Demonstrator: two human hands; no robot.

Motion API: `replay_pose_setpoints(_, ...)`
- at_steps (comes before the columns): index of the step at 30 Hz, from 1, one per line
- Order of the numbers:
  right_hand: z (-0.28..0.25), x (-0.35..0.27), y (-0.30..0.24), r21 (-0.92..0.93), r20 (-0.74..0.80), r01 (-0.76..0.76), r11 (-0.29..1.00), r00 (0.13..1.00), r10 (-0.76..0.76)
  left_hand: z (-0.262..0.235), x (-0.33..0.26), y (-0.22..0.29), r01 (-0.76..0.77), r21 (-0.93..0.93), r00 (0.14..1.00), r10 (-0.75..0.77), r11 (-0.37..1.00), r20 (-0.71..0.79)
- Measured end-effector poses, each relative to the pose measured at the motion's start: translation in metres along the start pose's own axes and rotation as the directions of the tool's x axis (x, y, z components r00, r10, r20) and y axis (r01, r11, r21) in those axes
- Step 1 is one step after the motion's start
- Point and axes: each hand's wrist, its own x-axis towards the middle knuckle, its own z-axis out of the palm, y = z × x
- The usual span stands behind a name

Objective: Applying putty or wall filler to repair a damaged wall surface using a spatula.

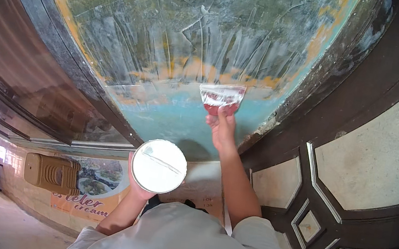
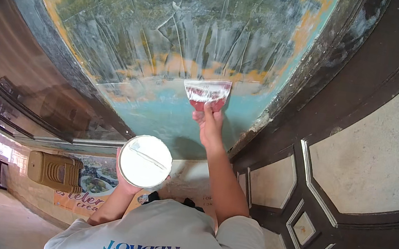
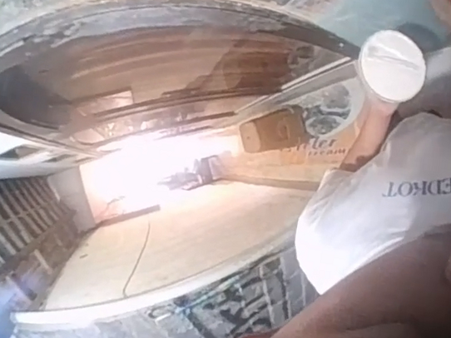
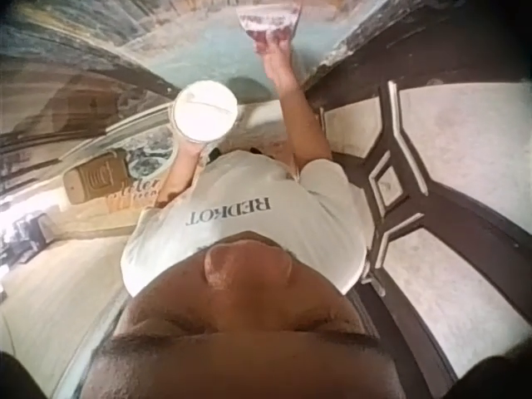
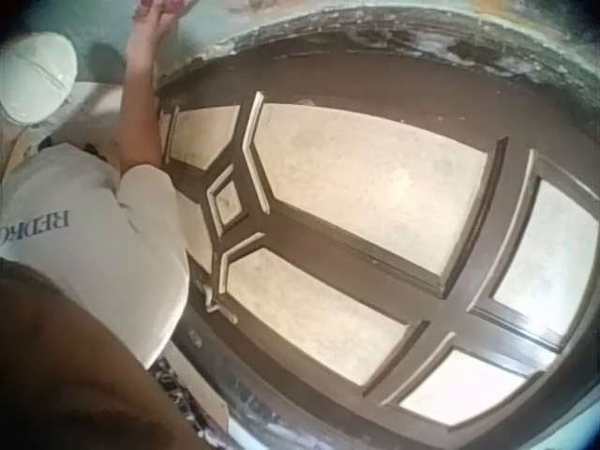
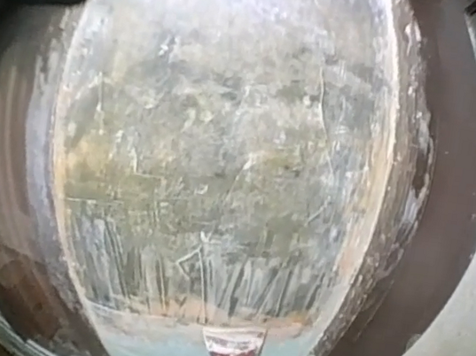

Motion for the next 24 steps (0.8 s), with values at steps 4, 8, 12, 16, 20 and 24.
replay_pose_setpoints(4, -0.024, -0.045, 0.041, 0.067, -0.076, -0.207, 0.976, 0.974, 0.212, 0.000, -0.007, 0.015, -0.043, -0.053, 0.999, 0.045, 0.998, 0.029)
replay_pose_setpoints(8, -0.017, -0.053, 0.031, -0.023, -0.099, -0.251, 0.968, 0.964, 0.248, -0.015, -0.018, 0.027, -0.152, 0.036, 0.984, 0.154, 0.988, -0.092)
replay_pose_setpoints(12, 0.035, -0.019, 0.010, 0.037, 0.101, -0.054, 0.998, 0.994, 0.050, -0.009, -0.021, 0.039, -0.094, 0.037, 0.995, 0.095, 0.995, -0.029)
replay_pose_setpoints(16, 0.020, -0.020, 0.054, 0.038, 0.026, -0.139, 0.990, 0.990, 0.138, -0.010, -0.021, 0.050, -0.035, 0.043, 0.997, 0.032, 0.998, 0.070)
replay_pose_setpoints(20, 0.002, -0.055, 0.074, -0.017, -0.015, -0.291, 0.956, 0.957, 0.291, -0.008, -0.025, 0.062, -0.047, -0.052, 0.998, 0.049, 0.998, 0.044)
replay_pose_setpoints(24, 0.052, -0.033, 0.046, 0.002, 0.049, -0.117, 0.993, 0.992, 0.117, -0.014, -0.032, 0.078, -0.039, 0.049, 0.999, 0.037, 0.998, 0.038)
